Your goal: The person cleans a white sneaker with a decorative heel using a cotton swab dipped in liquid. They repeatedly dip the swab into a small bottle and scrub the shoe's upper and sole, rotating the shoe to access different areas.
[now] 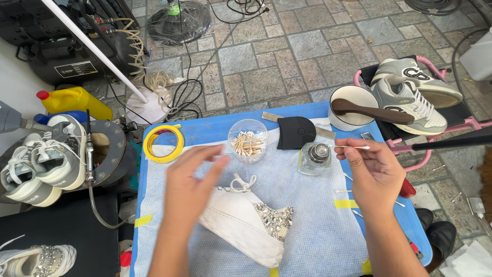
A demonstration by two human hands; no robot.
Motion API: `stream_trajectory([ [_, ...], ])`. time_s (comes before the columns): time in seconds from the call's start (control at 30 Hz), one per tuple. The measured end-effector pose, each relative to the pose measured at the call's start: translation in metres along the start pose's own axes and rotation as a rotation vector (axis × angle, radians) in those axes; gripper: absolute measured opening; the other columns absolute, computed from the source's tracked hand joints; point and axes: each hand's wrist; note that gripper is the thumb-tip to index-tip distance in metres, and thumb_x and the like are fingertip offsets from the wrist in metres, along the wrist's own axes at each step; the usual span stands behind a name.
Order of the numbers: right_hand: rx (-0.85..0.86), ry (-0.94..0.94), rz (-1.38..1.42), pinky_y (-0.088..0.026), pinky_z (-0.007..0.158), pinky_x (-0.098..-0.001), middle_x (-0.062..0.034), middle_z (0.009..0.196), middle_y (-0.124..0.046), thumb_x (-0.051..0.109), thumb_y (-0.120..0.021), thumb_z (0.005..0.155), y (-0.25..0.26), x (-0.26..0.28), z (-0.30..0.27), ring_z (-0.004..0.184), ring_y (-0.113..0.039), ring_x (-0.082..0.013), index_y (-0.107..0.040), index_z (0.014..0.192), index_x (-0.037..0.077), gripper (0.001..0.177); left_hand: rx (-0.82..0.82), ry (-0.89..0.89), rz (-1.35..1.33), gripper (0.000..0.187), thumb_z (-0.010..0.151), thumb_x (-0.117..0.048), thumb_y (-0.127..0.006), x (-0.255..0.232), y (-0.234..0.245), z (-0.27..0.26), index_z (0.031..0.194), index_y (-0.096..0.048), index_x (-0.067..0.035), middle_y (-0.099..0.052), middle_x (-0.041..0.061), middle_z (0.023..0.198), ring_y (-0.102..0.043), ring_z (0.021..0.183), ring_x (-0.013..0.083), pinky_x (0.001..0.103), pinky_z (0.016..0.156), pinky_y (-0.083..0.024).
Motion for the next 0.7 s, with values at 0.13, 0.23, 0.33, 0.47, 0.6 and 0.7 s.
stream_trajectory([
  [0.13, 0.019, 0.009, -0.016, -0.06, 0.093, -0.0341, -0.0209, 0.115, -0.073, -0.003, -0.065, 0.103, 0.008, -0.011, 0.003, 0.102, -0.073, -0.0212, -0.061, 0.115, -0.005, 0.013, -0.1, 0.267, -0.084, 0.033, 0.1, -0.029, -0.061, 0.062, 0.031, -0.023, 0.112, -0.077, -0.002, -0.079, 0.008, 0.105, -0.072, 0.097, 0.0159, 0.03, 0.088, -0.054],
  [0.23, 0.016, 0.009, -0.004, -0.06, 0.094, -0.0339, -0.0208, 0.115, -0.072, -0.003, -0.066, 0.103, 0.008, -0.016, -0.001, 0.102, -0.073, -0.021, -0.061, 0.114, -0.005, 0.012, -0.15, 0.412, -0.308, 0.05, 0.108, -0.038, -0.045, 0.095, 0.027, -0.043, 0.109, -0.076, 0.002, -0.078, 0.012, 0.106, -0.069, 0.098, 0.0178, 0.031, 0.089, -0.052],
  [0.33, 0.017, 0.041, -0.04, -0.06, 0.096, -0.033, -0.0203, 0.116, -0.072, -0.003, -0.066, 0.103, 0.007, -0.017, -0.002, 0.104, -0.072, -0.0201, -0.061, 0.114, -0.005, 0.012, -0.199, 0.469, -0.477, 0.061, 0.11, -0.043, -0.036, 0.114, 0.016, -0.052, 0.104, -0.073, 0.004, -0.076, 0.015, 0.108, -0.068, 0.098, 0.02, 0.033, 0.089, -0.053],
  [0.47, 0.042, 0.102, -0.135, -0.058, 0.098, -0.0319, -0.0208, 0.118, -0.072, -0.006, -0.067, 0.104, 0.002, -0.017, -0.006, 0.107, -0.071, -0.0195, -0.06, 0.114, -0.007, 0.012, -0.223, 0.426, -0.603, 0.059, 0.109, -0.043, -0.036, 0.12, 0.003, -0.061, 0.099, -0.068, 0.005, -0.075, 0.02, 0.105, -0.07, 0.094, 0.0229, 0.035, 0.089, -0.055],
  [0.6, 0.073, 0.199, -0.171, -0.059, 0.099, -0.0317, -0.0212, 0.115, -0.07, -0.008, -0.068, 0.106, 0.004, -0.023, -0.008, 0.109, -0.072, -0.0218, -0.058, 0.11, -0.008, 0.011, -0.277, 0.391, -0.643, 0.06, 0.109, -0.043, -0.035, 0.126, -0.001, -0.062, 0.092, -0.068, 0.004, -0.075, 0.018, 0.097, -0.07, 0.088, 0.0234, 0.036, 0.087, -0.056],
  [0.7, 0.098, 0.231, -0.152, -0.06, 0.096, -0.0304, -0.0201, 0.117, -0.071, -0.007, -0.067, 0.111, 0.01, -0.03, -0.008, 0.11, -0.073, -0.0225, -0.053, 0.108, -0.005, 0.014, -0.341, 0.412, -0.606, 0.061, 0.108, -0.043, -0.035, 0.134, -0.007, -0.062, 0.086, -0.069, 0.002, -0.076, 0.017, 0.088, -0.07, 0.082, 0.0232, 0.036, 0.082, -0.056],
])
Point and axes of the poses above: each hand's wrist, its own z-axis towards the middle knuckle, its own y-axis out of the back of the hand, x = y × z
